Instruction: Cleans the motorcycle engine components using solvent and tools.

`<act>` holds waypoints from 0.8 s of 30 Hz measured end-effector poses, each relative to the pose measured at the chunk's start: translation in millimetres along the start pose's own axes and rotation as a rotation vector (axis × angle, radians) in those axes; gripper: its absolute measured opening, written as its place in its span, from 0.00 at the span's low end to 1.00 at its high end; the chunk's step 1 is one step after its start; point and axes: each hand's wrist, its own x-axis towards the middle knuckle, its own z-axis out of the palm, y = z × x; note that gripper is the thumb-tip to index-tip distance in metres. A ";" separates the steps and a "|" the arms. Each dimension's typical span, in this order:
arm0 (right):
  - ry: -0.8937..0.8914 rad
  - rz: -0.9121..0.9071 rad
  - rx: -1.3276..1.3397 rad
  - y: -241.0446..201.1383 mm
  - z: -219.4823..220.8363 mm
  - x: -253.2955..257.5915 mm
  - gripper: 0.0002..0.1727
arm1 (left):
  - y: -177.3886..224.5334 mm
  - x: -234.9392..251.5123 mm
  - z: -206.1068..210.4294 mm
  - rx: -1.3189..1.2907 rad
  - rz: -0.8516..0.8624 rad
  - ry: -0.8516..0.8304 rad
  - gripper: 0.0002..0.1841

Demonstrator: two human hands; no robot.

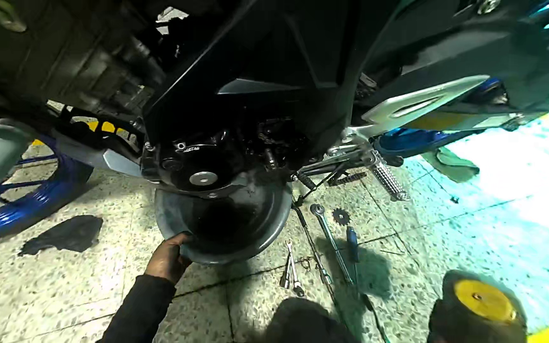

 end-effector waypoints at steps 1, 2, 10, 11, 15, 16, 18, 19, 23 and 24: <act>-0.082 -0.023 0.018 -4.5 23.9 -5.0 0.25 | -0.5 -0.4 -1.3 -0.005 0.006 -0.023 0.10; -0.158 -0.049 0.017 -8.9 44.3 -8.1 0.26 | -1.5 -0.1 -2.6 -0.016 0.018 -0.055 0.10; -0.502 -0.815 -0.231 48.0 227.3 -52.9 0.10 | -5.2 -1.0 -7.4 0.014 0.067 -0.135 0.09; -0.508 -0.862 -0.235 58.7 236.8 -55.4 0.14 | -4.5 -2.4 -6.1 0.019 0.067 -0.127 0.10; -0.508 -0.910 -0.131 92.8 253.4 -62.1 0.23 | -6.2 -0.8 -6.3 -0.012 0.076 -0.121 0.11; -0.525 -0.885 -0.124 95.5 252.7 -63.2 0.21 | -6.7 -0.3 -6.4 -0.016 0.077 -0.119 0.11; -0.555 -0.844 -0.154 96.1 251.3 -65.8 0.19 | -7.2 1.6 -7.1 -0.026 0.076 -0.116 0.12; -0.559 -0.839 -0.163 96.0 251.1 -66.8 0.19 | -8.1 3.6 -8.2 -0.032 0.076 -0.119 0.13; -0.584 -0.873 -0.254 95.4 249.1 -66.6 0.21 | -11.5 10.8 -12.4 -0.069 0.076 -0.137 0.15; -0.598 -0.894 -0.284 95.4 249.6 -66.6 0.21 | -11.5 11.3 -12.9 -0.067 0.073 -0.141 0.15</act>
